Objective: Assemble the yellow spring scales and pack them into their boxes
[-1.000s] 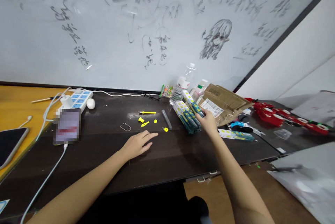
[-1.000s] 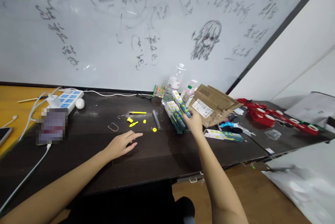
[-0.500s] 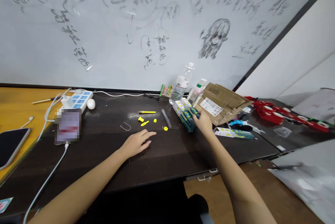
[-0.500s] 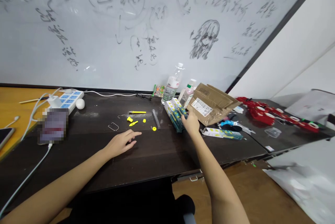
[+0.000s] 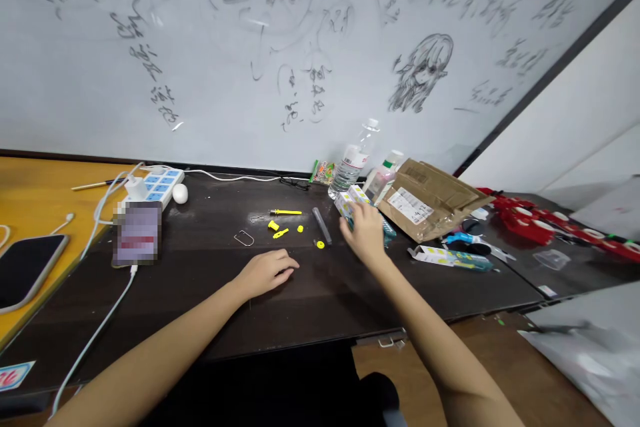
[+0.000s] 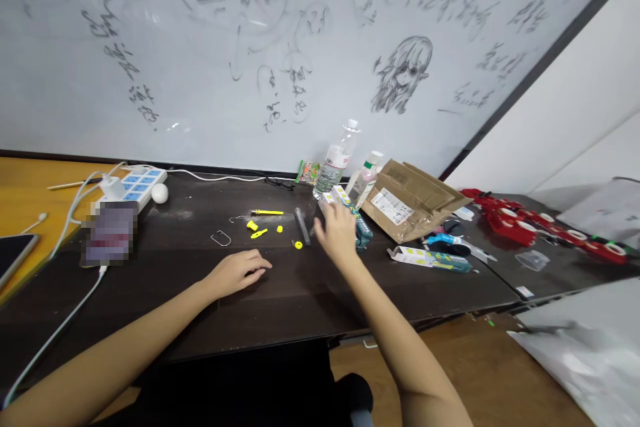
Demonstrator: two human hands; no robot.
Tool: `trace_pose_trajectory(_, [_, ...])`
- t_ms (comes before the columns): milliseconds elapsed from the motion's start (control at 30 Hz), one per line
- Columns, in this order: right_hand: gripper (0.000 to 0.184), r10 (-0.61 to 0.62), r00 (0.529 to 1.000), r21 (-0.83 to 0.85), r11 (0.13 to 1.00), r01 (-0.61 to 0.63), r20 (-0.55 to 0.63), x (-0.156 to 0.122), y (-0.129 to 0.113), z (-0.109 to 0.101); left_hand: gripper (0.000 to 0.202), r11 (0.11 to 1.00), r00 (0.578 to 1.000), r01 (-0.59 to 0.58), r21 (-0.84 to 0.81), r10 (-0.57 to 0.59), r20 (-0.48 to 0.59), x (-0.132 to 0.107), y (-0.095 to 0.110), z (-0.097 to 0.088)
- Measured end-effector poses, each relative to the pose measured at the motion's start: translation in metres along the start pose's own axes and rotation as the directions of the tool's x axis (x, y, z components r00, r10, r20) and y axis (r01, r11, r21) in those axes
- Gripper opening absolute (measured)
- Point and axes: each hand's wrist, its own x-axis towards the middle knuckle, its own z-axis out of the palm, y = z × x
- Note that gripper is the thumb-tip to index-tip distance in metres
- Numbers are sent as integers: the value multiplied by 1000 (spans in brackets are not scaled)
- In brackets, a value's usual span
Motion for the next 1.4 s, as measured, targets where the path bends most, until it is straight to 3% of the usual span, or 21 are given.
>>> trace_pose_trajectory(100, [28,-223,974,201,957,208,51,-3,-46,18,25,1000,1000,-16,15,16,12,1,1,0])
trace_pose_trajectory(200, [24,-391,916,343,876,339,92,-13,-82,45,24,999,1000,-18,29,18,4,1,3,-2])
trace_pose_trajectory(333, [20,-549,827,442,775,451,117,-30,-101,67,23,1000,999,-15,20,16,-31,0,4,-2])
trace_pose_trajectory(400, [17,-541,832,480,767,427,123,-34,-99,68,24,1000,999,-21,6,21,-35,-1,6,0])
trace_pose_trajectory(600, [17,-375,921,578,776,252,103,-31,-89,64,25,997,997,-61,-39,62,37,-2,13,2])
trace_pose_trajectory(900, [15,-378,917,596,768,234,126,-32,-92,66,27,998,999,-49,-34,49,13,-3,12,3])
trace_pose_trajectory(1067, [14,-382,914,585,776,235,138,-31,-90,67,30,984,996,-86,159,85,16,4,2,-16])
trace_pose_trajectory(1233, [15,-392,911,580,775,251,131,-30,-92,66,23,944,980,199,262,-183,-83,6,-42,-50])
trace_pose_trajectory(1333, [18,-375,917,582,779,232,136,-29,-92,65,25,901,939,315,299,-250,-236,-6,-69,-54])
trace_pose_trajectory(1400, [20,-363,921,590,778,216,141,-28,-91,65,27,902,916,356,244,-286,-280,-15,-80,-52])
